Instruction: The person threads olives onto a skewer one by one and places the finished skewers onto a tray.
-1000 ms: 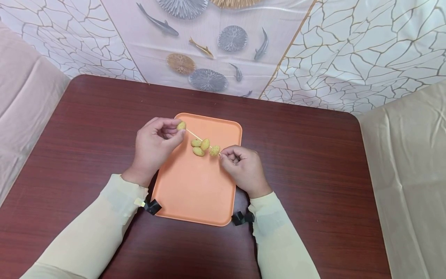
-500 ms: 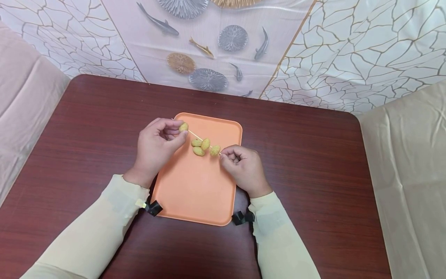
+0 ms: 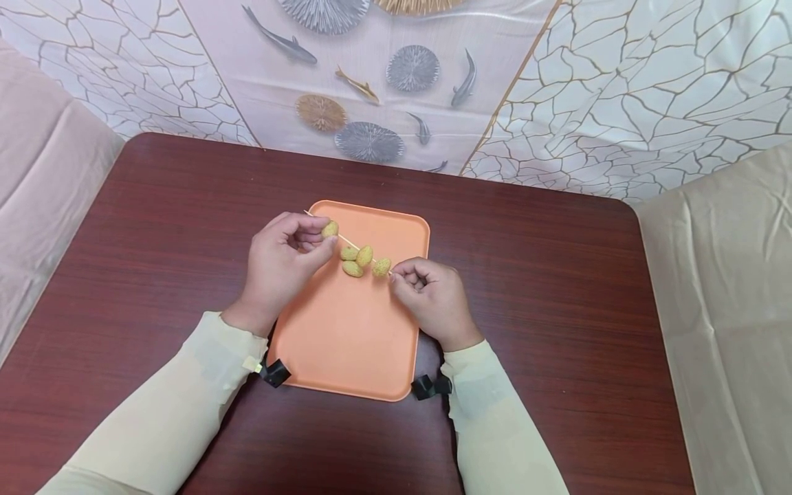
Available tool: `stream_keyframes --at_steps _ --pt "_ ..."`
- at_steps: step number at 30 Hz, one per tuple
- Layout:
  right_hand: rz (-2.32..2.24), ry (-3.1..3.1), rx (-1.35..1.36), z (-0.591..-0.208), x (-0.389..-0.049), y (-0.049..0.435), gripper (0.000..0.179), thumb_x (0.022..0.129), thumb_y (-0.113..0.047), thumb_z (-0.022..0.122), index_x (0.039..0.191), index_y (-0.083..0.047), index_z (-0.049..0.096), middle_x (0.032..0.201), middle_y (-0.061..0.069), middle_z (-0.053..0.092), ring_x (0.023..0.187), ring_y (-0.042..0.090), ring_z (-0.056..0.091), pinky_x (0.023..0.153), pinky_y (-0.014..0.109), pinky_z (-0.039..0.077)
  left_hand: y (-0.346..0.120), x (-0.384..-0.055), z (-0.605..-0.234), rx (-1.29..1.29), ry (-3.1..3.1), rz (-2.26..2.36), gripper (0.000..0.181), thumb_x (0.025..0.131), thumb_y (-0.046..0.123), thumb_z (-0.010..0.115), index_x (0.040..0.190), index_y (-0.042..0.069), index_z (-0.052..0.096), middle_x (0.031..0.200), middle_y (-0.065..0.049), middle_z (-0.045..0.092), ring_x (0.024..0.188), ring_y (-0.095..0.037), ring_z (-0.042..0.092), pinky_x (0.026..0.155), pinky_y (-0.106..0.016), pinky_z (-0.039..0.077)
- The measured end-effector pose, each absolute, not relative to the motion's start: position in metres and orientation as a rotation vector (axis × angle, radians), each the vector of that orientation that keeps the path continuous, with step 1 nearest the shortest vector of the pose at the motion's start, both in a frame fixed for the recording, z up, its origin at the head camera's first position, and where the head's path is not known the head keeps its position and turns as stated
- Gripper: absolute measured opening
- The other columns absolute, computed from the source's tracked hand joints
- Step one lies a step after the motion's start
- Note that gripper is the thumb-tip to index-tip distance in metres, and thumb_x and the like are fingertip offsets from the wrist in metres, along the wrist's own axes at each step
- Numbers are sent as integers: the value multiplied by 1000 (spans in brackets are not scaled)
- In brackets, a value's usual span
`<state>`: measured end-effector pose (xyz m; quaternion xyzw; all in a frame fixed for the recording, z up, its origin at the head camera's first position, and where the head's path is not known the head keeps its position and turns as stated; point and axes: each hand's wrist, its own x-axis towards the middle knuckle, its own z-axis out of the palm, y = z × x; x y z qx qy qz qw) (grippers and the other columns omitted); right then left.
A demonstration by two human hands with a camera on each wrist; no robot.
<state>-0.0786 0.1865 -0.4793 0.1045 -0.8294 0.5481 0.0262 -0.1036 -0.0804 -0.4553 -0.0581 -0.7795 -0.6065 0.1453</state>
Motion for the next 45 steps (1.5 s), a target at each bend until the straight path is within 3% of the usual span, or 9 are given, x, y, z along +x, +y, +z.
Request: stream_keyframes --at_steps 4,12,18,28,34,45 --pt "1700 -2565 320 -480 -79 186 3 99 -8 82 100 -6 85 74 1 67 63 7 54 57 15 46 -79 -103 -456 -169 -2243 -1755 22 90 6 92 111 8 87 102 -7 75 92 -31 77 79 -18 64" --pt "1707 -2563 318 -480 -79 186 3 99 -8 82 100 -7 85 74 0 65 62 7 53 56 16 45 -77 -102 -456 -181 -2255 -1741 22 90 6 92 111 8 87 101 -6 75 90 -19 75 79 -18 64" --pt "1699 -2556 317 -481 -78 187 4 99 -7 82 98 -7 85 73 0 65 62 7 53 56 15 45 -76 -101 -456 -193 -2248 -1739 23 89 4 93 110 8 87 100 -7 75 89 -18 75 79 -19 64" --pt "1699 -2554 315 -479 -79 186 3 99 -6 82 99 -5 85 73 0 65 63 7 54 56 16 45 -73 -100 -456 -213 -2267 -1725 22 90 6 93 110 10 87 101 -5 74 89 -17 74 80 -31 69" --pt "1697 -2558 316 -478 -79 186 3 99 -6 82 99 -5 85 74 0 65 62 7 54 56 15 45 -71 -99 -456 -231 -2276 -1713 23 90 6 94 112 9 87 102 -6 74 89 -17 75 79 -25 67" --pt "1685 -2568 318 -477 -79 186 3 99 -7 82 99 -8 85 73 -1 65 62 7 53 56 16 45 -67 -97 -455 -246 -2300 -1697 23 90 6 94 111 8 86 99 -5 75 85 -15 73 78 -25 65"
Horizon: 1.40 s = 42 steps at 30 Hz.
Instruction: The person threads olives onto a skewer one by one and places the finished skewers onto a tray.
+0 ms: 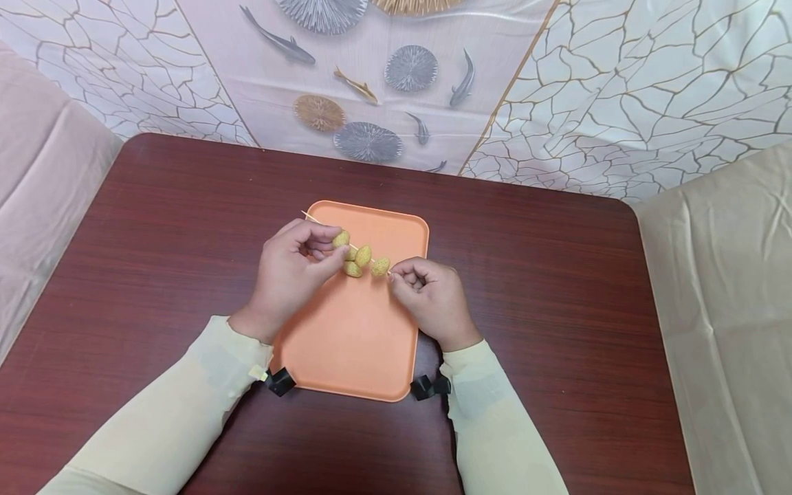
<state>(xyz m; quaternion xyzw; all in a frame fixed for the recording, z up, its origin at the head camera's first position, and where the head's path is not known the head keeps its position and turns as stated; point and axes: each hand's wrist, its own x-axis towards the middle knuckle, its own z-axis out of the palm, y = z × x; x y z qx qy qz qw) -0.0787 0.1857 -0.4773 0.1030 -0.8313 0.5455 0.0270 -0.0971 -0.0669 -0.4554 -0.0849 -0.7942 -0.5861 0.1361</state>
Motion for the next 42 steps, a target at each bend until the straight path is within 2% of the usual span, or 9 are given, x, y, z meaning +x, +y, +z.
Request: stream_keyframes --at_steps 5,17,30,37,42 --pt "1676 -2572 325 -478 -79 186 4 99 -8 82 99 -5 85 72 0 65 62 7 53 56 16 45 -65 -97 -456 -247 -2299 -1703 21 90 6 93 110 8 86 98 -5 75 84 -16 72 77 -24 64" --pt "1682 -2571 327 -478 -79 186 4 100 -9 82 98 -8 85 73 0 66 62 8 54 56 17 46 -63 -94 -455 -282 -2314 -1684 23 90 7 94 111 7 86 99 -5 76 86 -30 76 77 -22 64" --pt "1679 -2573 328 -476 -79 186 4 100 -10 82 98 -8 85 75 -1 67 61 9 54 56 17 47 -63 -94 -457 -297 -2326 -1682 22 91 8 94 112 8 86 99 -5 75 86 -22 75 78 -20 64" --pt "1688 -2570 332 -477 -79 186 4 100 -11 82 99 -9 85 75 -1 67 61 10 54 56 18 47 -63 -94 -457 -316 -2327 -1669 23 92 8 93 113 8 85 102 -6 75 90 -17 75 82 -28 67" --pt "1685 -2547 323 -477 -80 186 4 101 -10 82 99 -8 85 74 -2 67 61 9 54 55 18 47 -64 -96 -456 -379 -2304 -1650 26 93 8 93 118 7 85 105 -7 75 94 -18 75 84 -30 68"
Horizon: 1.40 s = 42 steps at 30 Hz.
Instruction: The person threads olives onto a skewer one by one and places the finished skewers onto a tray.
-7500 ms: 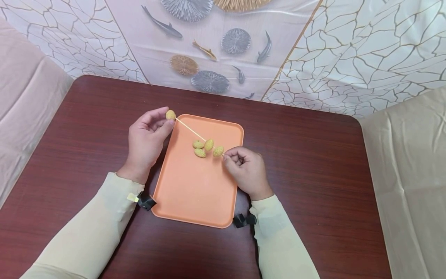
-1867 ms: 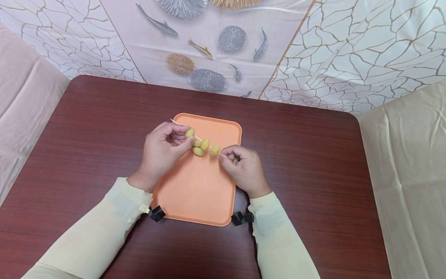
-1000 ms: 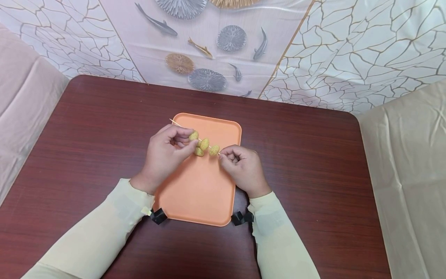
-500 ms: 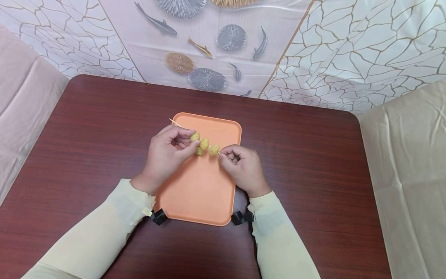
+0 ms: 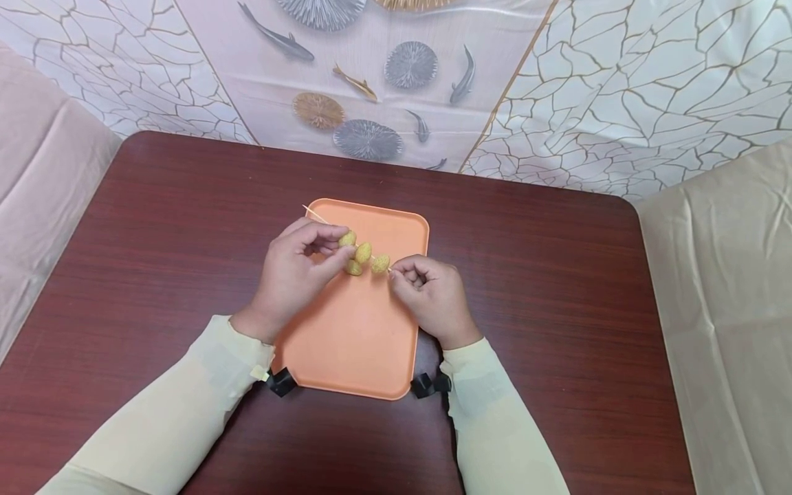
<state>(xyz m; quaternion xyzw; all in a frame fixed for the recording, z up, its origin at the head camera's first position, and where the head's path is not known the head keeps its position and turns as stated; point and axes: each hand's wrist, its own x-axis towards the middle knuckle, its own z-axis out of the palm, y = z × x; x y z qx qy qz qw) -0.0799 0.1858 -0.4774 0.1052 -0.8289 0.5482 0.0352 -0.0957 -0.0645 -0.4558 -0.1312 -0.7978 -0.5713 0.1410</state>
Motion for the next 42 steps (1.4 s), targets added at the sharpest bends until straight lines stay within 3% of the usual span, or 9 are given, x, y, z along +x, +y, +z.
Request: stream_keyframes --at_steps 5,8,11,14,20,26,33,42 --pt "1702 -2488 284 -479 -82 186 5 100 -8 81 97 -8 84 72 -2 65 59 8 53 53 18 46 -66 -97 -454 -438 -2289 -1650 38 93 12 94 128 8 81 113 -10 76 103 -21 74 87 -37 68" --pt "1733 -2447 253 -480 -84 186 5 100 -8 81 96 -7 83 71 -2 63 59 9 52 53 18 44 -67 -98 -454 -429 -2351 -1611 50 89 21 98 128 8 70 116 -11 69 107 -22 67 90 -45 64" --pt "1756 -2423 220 -481 -85 187 6 101 -8 80 96 -7 83 70 -2 61 58 9 50 52 19 43 -67 -98 -453 -369 -2498 -1497 63 85 34 101 121 8 57 112 -12 59 100 -23 58 84 -44 58" --pt "1766 -2420 200 -482 -86 188 7 102 -10 80 95 -8 82 70 -3 59 58 10 49 51 20 42 -67 -97 -452 -298 -2713 -1289 70 83 49 100 115 9 53 103 -8 55 88 -24 52 73 -38 50" --pt "1790 -2412 213 -481 -87 187 8 102 -12 81 96 -7 83 70 -2 60 58 11 49 51 21 42 -65 -95 -455 -297 -2958 -983 63 85 60 94 107 11 61 95 -2 58 81 -24 56 69 -38 49" --pt "1790 -2421 224 -479 -86 186 6 102 -11 82 97 -8 83 70 -2 60 59 11 50 52 20 42 -64 -93 -460 -375 -2984 -812 60 89 62 90 101 9 65 95 -5 59 85 -27 60 76 -42 56" --pt "1798 -2437 215 -479 -85 187 7 102 -11 81 97 -6 82 70 -4 61 60 9 50 52 19 43 -61 -93 -465 -406 -2973 -651 60 90 65 87 93 10 64 91 -7 58 78 -29 60 70 -44 57" --pt "1814 -2427 232 -481 -84 188 6 102 -11 82 97 -6 83 71 -3 62 60 10 51 52 20 44 -59 -92 -466 -384 -2975 -630 50 92 54 89 89 13 61 86 -3 57 73 -27 58 64 -42 53"
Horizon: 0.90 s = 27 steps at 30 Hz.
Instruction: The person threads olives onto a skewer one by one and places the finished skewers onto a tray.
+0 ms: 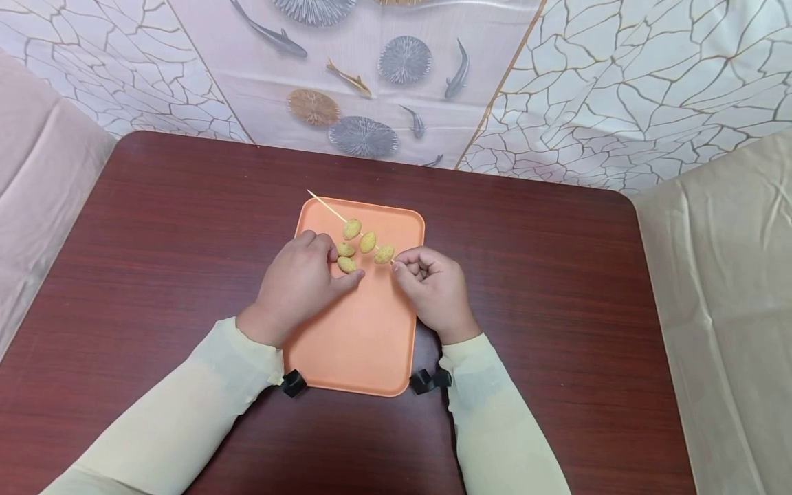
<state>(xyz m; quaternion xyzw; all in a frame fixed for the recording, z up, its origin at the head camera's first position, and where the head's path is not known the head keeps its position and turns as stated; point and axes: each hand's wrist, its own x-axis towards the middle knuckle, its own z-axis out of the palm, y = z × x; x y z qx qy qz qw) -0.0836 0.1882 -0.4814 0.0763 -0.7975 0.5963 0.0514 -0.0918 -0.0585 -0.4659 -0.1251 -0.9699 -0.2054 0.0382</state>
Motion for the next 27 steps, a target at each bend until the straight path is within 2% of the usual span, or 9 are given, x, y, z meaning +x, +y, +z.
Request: stream_keyframes --at_steps 7,11,15,19,23,27 --pt "1813 -2430 235 -480 -83 187 5 101 -10 82 97 -8 83 70 -2 61 60 11 51 52 21 44 -60 -93 -462 -316 -2957 -831 41 91 46 88 93 13 64 87 -1 59 73 -25 58 64 -38 52" --pt "1819 -2428 223 -480 -83 187 5 101 -10 83 97 -7 83 69 -2 61 59 10 50 52 20 44 -64 -96 -456 -281 -2866 -1105 39 91 39 90 100 11 64 90 -5 62 77 -23 58 68 -36 52" --pt "1830 -2420 215 -482 -83 188 5 101 -9 82 97 -6 82 69 -3 61 59 9 50 52 20 43 -71 -101 -455 -291 -2710 -1408 42 89 26 95 109 12 61 95 -5 70 84 -19 68 78 -34 61" --pt "1835 -2425 206 -482 -83 188 7 101 -10 81 97 -5 81 70 -4 61 59 8 49 52 19 43 -75 -105 -456 -279 -2530 -1745 42 89 9 94 115 11 61 97 -5 77 88 -18 76 81 -28 66" --pt "1835 -2427 208 -480 -83 188 7 101 -9 80 97 -5 81 70 -4 62 59 8 50 52 19 43 -78 -109 -458 -197 -2372 -1989 43 89 0 91 118 9 61 99 -7 75 89 -19 73 79 -21 64" --pt "1844 -2418 210 -480 -83 187 5 101 -8 80 97 -6 82 70 -4 62 59 8 50 51 20 43 -82 -113 -459 -127 -2235 -2118 43 89 -5 88 120 7 61 105 -5 72 93 -18 70 84 -21 62"
